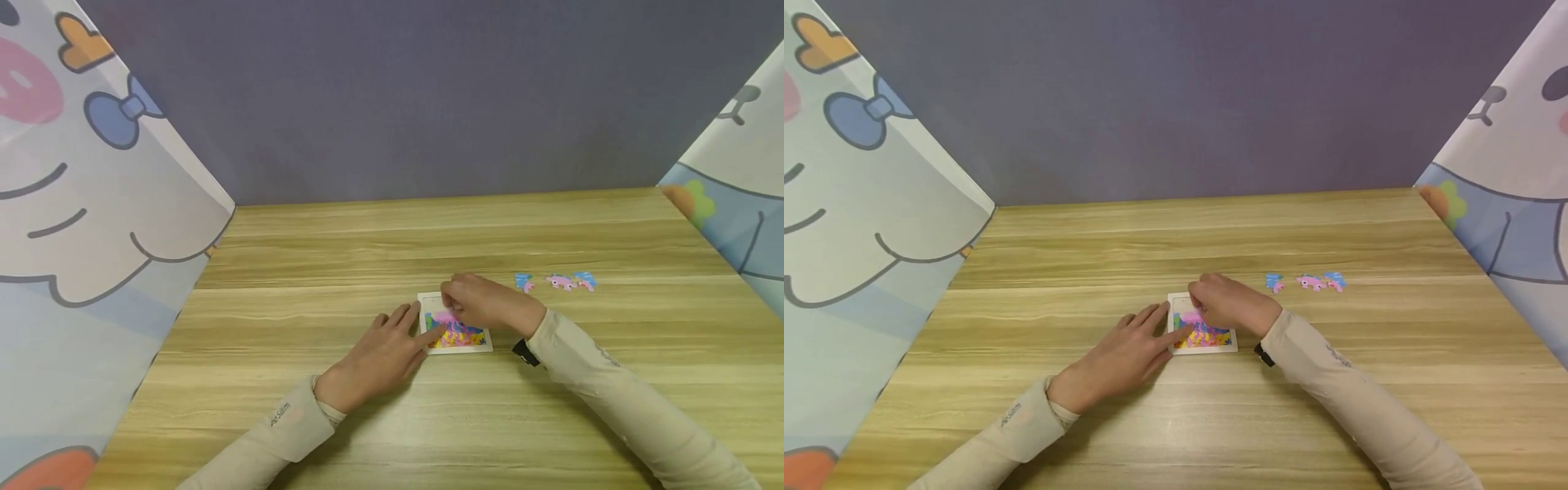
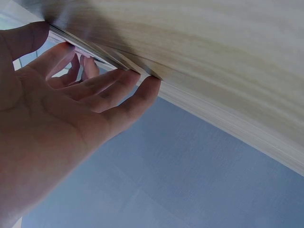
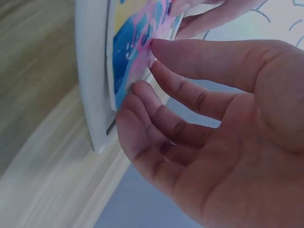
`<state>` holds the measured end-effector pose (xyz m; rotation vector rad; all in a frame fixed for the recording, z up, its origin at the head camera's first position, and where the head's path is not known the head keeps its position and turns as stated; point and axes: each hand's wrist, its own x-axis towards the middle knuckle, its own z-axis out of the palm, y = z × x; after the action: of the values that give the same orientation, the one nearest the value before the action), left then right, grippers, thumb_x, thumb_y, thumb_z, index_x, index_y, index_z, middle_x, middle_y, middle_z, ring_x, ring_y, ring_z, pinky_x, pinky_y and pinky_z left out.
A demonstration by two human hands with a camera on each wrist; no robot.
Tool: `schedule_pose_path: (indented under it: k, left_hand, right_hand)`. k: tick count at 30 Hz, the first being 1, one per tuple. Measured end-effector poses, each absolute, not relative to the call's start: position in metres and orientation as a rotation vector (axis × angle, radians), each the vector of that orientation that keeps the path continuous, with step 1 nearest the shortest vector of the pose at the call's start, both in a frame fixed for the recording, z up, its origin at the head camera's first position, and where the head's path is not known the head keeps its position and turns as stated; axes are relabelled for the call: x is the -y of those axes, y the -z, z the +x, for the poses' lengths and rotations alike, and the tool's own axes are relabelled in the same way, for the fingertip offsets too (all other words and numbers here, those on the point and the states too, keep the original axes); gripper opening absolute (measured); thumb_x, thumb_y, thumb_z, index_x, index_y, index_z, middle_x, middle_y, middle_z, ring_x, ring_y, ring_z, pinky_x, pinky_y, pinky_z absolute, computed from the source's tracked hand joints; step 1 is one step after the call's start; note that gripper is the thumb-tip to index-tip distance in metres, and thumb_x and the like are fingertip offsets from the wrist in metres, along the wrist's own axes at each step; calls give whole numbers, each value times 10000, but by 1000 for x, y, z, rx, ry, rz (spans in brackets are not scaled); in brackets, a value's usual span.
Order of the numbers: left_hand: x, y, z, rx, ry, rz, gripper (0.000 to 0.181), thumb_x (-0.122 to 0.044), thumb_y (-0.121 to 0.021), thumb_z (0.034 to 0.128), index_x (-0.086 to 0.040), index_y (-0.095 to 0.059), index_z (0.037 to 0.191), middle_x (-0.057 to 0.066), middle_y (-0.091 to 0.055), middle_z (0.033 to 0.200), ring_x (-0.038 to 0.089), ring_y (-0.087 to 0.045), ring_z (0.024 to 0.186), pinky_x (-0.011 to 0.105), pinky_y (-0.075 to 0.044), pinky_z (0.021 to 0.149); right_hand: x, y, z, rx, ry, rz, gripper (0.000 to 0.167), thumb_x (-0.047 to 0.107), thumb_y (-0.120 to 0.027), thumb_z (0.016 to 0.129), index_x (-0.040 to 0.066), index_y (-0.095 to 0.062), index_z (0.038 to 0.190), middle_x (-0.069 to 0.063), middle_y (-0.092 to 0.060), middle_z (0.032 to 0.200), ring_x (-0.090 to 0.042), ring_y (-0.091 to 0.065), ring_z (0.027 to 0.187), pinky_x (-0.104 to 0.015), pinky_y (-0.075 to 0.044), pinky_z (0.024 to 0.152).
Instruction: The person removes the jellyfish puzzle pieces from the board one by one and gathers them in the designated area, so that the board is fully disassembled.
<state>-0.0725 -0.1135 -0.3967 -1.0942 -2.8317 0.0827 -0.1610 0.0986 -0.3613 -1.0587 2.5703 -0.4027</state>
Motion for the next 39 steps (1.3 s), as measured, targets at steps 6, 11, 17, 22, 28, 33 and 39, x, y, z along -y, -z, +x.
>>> schedule_pose_path:
  k: [6,11,17,22,28,33,39]
  left_hand:
    - [113,396,-72,2852,-112,-1089,484,-329,-525,1033,-330,-437,1508,226,-458,1466,370,-512,1299,510,-533,906]
    - [113,397,-73,2840,-100,-1088,483,-325,-530,1031,-335,-441,1505,223,-461,1461,368,-515,1293,508,-534,903]
    - [112,397,-73,2824,-79,-1092,466,-315,-535,1028,-333,-465,1489,220,-466,1452,366,-512,1291,502,-533,897]
    - [113,396,-72,2854,-70,-1090,473,-319,-520,1035,-334,-446,1502,223,-454,1469,373,-501,1306,525,-521,919]
    - [113,396,-72,2858,-60,-1089,456,-319,-509,1040,-330,-459,1494,225,-448,1470,378,-502,1304,534,-518,923]
    - [113,396,-72,2849,-76,-1091,462,-321,-516,1037,-330,-460,1495,220,-458,1463,368,-511,1296,527,-524,915]
    - [113,397,-72,2853,-66,-1088,460,-323,-512,1038,-332,-459,1495,220,-453,1467,365,-506,1300,529,-524,915]
  right_hand:
    - [-100,359,-161,-2518,419,-1032,124,-3,-653,916,91,-589,965,6,-547,777,-131,-474,696,-274,-434,629]
    - [-103,358,-159,-2531,414,-1025,182,0,-667,906,94,-585,1039,-6,-564,807,-146,-493,723,-288,-451,650]
    - [-105,353,-157,-2546,400,-991,220,15,-658,906,101,-593,1097,-16,-557,834,-163,-496,752,-295,-442,636]
    - [-107,343,-154,-2481,409,-1013,129,30,-682,893,127,-627,958,11,-620,860,-135,-538,764,-304,-473,674]
    - [-117,333,-152,-2426,417,-1048,163,-58,-643,871,104,-634,885,-3,-628,838,-116,-522,726,-284,-459,647]
    - [-127,329,-155,-2441,432,-1093,258,-154,-559,814,91,-637,843,22,-579,768,-111,-476,670,-262,-426,603]
    - [-135,323,-158,-2539,548,-1156,183,-73,-655,837,108,-634,834,54,-563,738,-90,-488,661,-279,-442,612]
